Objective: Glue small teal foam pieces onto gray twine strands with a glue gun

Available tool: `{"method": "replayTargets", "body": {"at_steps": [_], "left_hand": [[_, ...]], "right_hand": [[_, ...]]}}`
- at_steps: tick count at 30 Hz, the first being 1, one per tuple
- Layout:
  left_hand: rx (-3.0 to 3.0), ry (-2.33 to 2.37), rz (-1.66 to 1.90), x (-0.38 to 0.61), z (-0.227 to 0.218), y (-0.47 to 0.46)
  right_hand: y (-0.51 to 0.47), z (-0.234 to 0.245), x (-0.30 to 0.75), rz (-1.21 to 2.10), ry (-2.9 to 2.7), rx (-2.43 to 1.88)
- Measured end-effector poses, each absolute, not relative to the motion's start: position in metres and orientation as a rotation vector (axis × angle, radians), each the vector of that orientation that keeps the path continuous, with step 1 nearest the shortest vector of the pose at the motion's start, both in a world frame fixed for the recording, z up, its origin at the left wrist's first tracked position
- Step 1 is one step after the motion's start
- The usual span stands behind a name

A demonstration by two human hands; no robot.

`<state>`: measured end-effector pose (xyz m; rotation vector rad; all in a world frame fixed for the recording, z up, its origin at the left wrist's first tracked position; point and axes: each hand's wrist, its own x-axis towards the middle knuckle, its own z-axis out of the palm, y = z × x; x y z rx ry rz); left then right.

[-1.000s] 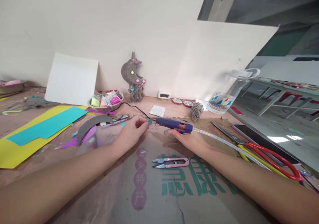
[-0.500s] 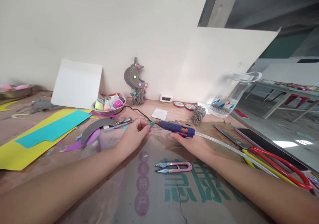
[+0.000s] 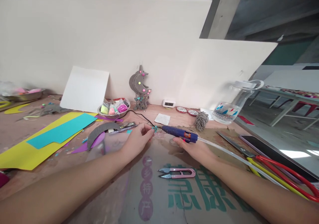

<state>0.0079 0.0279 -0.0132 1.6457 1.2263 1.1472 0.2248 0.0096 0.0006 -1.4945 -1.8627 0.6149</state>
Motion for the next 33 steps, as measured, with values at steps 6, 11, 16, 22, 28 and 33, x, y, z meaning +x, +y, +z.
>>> {"method": "replayTargets", "body": {"at_steps": [6, 11, 16, 22, 28, 33], "left_hand": [[1.627, 1.213, 1.137, 0.010, -0.012, 0.027], [1.607, 1.183, 1.126, 0.009, -0.016, 0.028], [1.616, 1.176, 1.105, 0.009, -0.018, 0.029], [1.623, 1.195, 1.059, 0.009, -0.014, 0.026], [1.641, 1.226, 1.049, 0.009, -0.014, 0.026], [1.649, 1.225, 1.044, 0.009, -0.016, 0.028]], "right_hand": [[0.014, 0.006, 0.230, 0.576, -1.808, -1.420], [0.019, 0.038, 0.236, 0.492, -1.791, -1.359], [0.053, 0.060, 0.244, 0.495, -1.907, -1.534], [0.119, 0.037, 0.242, 0.385, -1.978, -1.701], [0.143, 0.005, 0.246, 0.471, -2.017, -1.756], [0.141, 0.007, 0.252, 0.462, -2.079, -1.735]]}}
